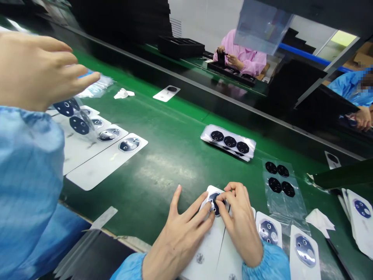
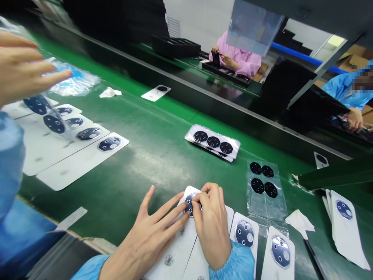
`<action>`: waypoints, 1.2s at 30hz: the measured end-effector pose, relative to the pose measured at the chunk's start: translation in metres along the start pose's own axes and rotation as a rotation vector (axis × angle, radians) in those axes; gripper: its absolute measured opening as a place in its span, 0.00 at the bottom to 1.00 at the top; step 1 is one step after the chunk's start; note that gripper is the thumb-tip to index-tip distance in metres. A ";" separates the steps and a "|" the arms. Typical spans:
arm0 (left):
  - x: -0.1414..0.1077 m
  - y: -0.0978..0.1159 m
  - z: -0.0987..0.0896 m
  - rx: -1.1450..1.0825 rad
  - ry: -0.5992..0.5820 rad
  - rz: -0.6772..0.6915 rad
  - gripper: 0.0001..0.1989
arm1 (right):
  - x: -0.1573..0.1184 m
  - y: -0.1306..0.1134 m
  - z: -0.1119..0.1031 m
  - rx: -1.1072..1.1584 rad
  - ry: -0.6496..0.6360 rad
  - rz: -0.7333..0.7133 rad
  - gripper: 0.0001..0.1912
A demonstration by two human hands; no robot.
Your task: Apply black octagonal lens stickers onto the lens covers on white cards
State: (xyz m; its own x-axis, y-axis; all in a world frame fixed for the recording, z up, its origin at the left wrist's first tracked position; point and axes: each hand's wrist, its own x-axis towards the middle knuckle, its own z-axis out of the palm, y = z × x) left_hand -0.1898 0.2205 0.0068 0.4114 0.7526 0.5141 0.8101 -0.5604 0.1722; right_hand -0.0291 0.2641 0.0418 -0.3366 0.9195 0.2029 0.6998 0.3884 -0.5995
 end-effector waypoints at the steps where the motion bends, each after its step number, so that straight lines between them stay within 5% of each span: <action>1: 0.000 0.000 0.000 0.002 -0.002 -0.002 0.13 | 0.000 0.000 0.001 -0.002 -0.002 0.003 0.08; 15: -0.001 0.000 0.002 0.037 0.001 0.015 0.13 | 0.005 -0.002 0.008 -0.104 -0.047 -0.079 0.10; 22: -0.002 0.000 0.002 0.052 -0.016 0.026 0.13 | 0.010 -0.001 0.007 0.015 -0.041 0.012 0.08; 36: -0.003 0.001 0.003 0.023 0.014 0.009 0.12 | 0.009 -0.001 0.007 -0.140 -0.049 -0.106 0.10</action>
State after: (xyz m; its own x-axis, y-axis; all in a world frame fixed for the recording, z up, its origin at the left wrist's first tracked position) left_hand -0.1889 0.2194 0.0027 0.4126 0.7427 0.5274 0.8161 -0.5586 0.1481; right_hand -0.0372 0.2719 0.0385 -0.4408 0.8705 0.2190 0.7387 0.4904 -0.4624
